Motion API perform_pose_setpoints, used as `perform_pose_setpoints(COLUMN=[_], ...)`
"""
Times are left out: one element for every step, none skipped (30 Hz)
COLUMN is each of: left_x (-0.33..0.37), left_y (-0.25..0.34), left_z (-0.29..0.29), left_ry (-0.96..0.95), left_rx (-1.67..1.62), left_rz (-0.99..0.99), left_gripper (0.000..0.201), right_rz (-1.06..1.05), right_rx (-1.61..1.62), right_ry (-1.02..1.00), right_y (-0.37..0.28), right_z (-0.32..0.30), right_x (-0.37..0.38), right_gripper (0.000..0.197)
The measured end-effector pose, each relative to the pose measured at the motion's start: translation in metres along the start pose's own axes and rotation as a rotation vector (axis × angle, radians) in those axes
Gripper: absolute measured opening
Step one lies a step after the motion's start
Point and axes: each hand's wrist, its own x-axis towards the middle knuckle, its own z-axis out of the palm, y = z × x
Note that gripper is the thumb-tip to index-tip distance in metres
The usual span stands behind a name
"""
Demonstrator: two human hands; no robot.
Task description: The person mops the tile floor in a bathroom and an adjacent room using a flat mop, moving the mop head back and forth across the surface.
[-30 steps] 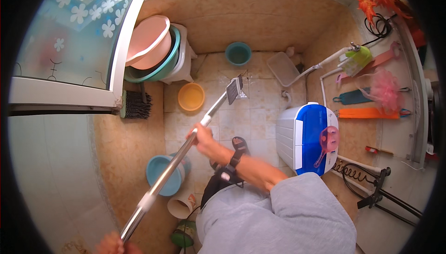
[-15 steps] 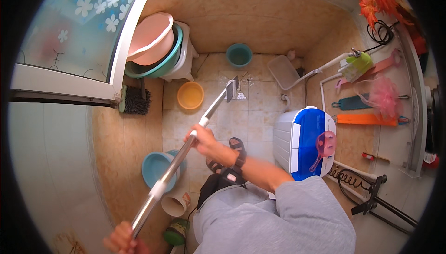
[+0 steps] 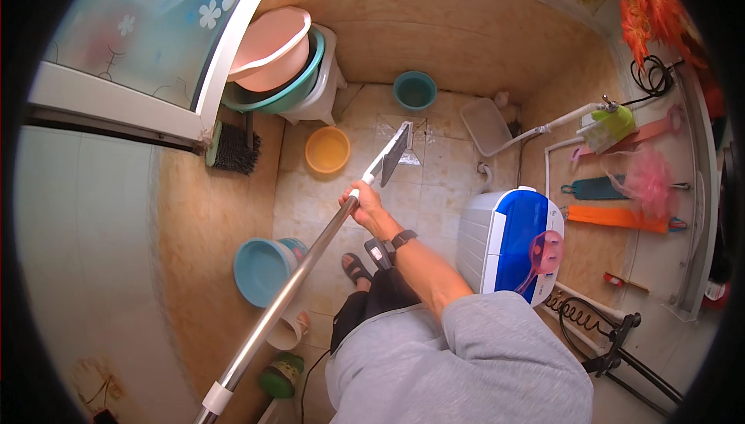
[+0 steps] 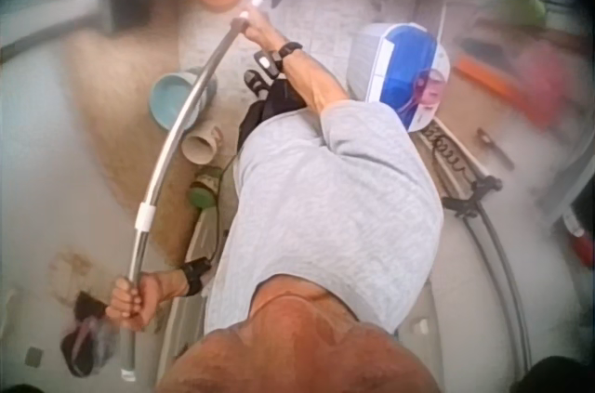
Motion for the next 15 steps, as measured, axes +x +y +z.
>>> perform_pose_setpoints(left_x=[-0.003, -0.007, -0.009, -0.011, -0.013, -0.018, -0.023, -0.028, -0.034, -0.04, -0.047, -0.055, -0.063, -0.071, -0.08], left_y=[0.0, 0.0, 0.001, 0.003, 0.004, 0.004, 0.001, -0.003, -0.007, -0.014, -0.021, -0.033, -0.047, -0.052, -0.058], left_z=[-0.002, -0.005, -0.008, -0.013, -0.018, -0.023, -0.028, -0.034, -0.04, -0.048, -0.054, -0.06, -0.062, -0.071, -0.08], left_ry=[-0.003, -0.007, -0.002, 0.006, 0.013, 0.018, 0.015, 0.012, 0.015, 0.054, 0.093, 0.06, 0.027, -0.057, -0.14], left_rx=[-0.024, -0.049, -0.05, -0.046, -0.044, -0.041, -0.048, -0.056, -0.065, 0.0, 0.062, 0.102, 0.141, 0.145, 0.148], left_rz=[0.026, 0.053, 0.055, 0.042, 0.029, 0.032, 0.016, -0.001, 0.002, -0.049, -0.102, -0.142, -0.182, -0.305, -0.427], left_gripper=[0.023, 0.022, 0.022, 0.022, 0.022, 0.022, 0.021, 0.019, 0.019, 0.017, 0.014, 0.012, 0.011, 0.018, 0.025], right_rz=[0.001, 0.026, 0.049, 0.056, 0.056, 0.054, 0.05, 0.069, 0.086, 0.077, 0.075, 0.081, 0.087, 0.068, 0.068], right_rx=[-0.006, 0.021, 0.048, 0.041, 0.057, 0.073, 0.068, 0.091, 0.114, 0.069, 0.061, 0.058, 0.055, 0.012, -0.002], right_ry=[0.0, -0.016, -0.033, -0.033, 0.011, 0.054, 0.05, 0.045, 0.04, 0.053, 0.048, 0.031, 0.015, 0.034, 0.029], right_y=[0.001, 0.0, -0.001, 0.001, 0.003, 0.006, 0.008, 0.011, 0.014, 0.022, 0.032, 0.043, 0.054, 0.068, 0.08], right_z=[-0.005, -0.009, -0.013, -0.011, -0.009, -0.007, -0.008, -0.01, -0.011, -0.007, -0.004, -0.002, 0.001, 0.006, 0.012], right_x=[0.004, 0.008, 0.011, 0.009, 0.005, 0.001, 0.001, -0.001, -0.004, -0.014, -0.024, -0.034, -0.047, -0.065, -0.081], right_gripper=[0.016, 0.016, 0.016, 0.016, 0.015, 0.014, 0.014, 0.014, 0.014, 0.015, 0.015, 0.015, 0.016, 0.015, 0.015])
